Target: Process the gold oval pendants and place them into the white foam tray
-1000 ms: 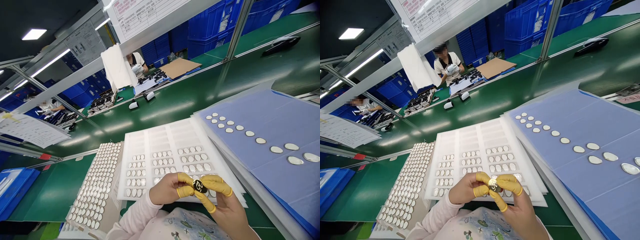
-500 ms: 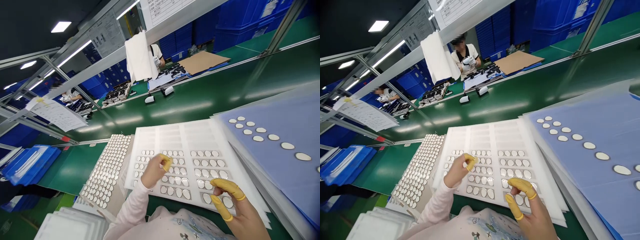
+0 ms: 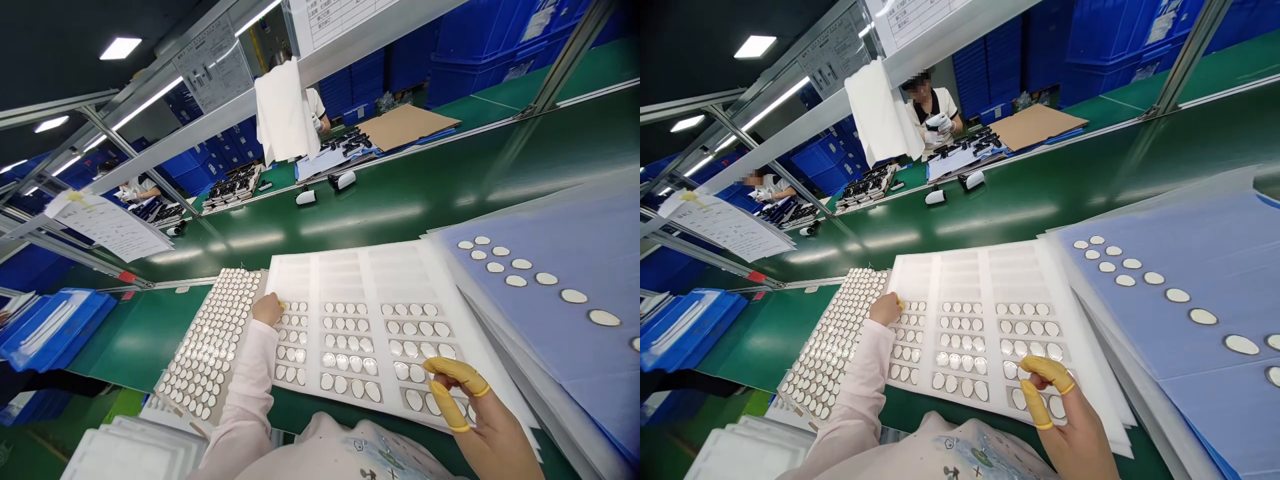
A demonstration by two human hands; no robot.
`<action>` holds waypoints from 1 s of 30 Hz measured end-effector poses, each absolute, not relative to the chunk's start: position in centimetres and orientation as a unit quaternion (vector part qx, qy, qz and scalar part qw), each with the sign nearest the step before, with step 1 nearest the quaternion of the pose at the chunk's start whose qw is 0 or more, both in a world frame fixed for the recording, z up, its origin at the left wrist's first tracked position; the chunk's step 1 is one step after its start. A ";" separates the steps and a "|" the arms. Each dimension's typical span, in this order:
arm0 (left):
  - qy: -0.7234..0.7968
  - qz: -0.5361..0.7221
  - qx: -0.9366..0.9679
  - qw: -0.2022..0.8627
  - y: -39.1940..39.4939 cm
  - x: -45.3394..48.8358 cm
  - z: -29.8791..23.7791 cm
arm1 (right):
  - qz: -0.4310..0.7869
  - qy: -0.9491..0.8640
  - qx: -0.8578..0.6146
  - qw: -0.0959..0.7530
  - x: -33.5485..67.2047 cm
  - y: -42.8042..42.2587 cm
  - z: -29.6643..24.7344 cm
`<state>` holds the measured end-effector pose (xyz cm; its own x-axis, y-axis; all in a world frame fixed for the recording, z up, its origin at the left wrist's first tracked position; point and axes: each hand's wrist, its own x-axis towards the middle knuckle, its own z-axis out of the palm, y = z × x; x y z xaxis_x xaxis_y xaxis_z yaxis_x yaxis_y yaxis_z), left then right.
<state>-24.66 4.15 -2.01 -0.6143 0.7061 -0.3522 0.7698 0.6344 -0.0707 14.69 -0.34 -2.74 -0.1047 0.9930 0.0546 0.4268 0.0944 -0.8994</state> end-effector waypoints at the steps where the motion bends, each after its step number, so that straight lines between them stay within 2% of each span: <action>1: 0.889 -0.114 0.415 0.156 4.4 -25.0 -2.0 | 0.384 -0.633 -0.560 0.373 14.6 -0.5 -2.4; 8: 0.885 -0.094 0.424 0.170 3.6 -26.1 -1.3 | 0.388 -0.634 -0.555 0.373 14.9 -0.4 -3.0; 13: 0.884 -0.024 0.447 0.136 1.9 -24.1 0.3 | 0.340 -0.662 -0.523 0.415 15.5 0.6 -4.3; 21: 0.754 0.077 0.634 0.151 6.4 -16.7 3.5 | 0.217 -0.686 -0.537 0.440 18.7 3.3 -4.3; 26: 0.594 0.081 0.772 0.210 12.0 -7.5 3.6 | 0.119 -0.660 -0.684 0.288 24.8 4.9 -5.4; 30: 0.485 0.058 0.839 0.240 16.2 1.4 2.0 | 0.086 -0.591 -0.767 0.233 29.3 6.8 -5.9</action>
<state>1.37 16.22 2.03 0.5233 0.8413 -0.1357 0.7857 -0.4146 0.4592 29.26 6.76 -5.91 0.2860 0.9473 0.1443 0.8674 -0.1919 -0.4592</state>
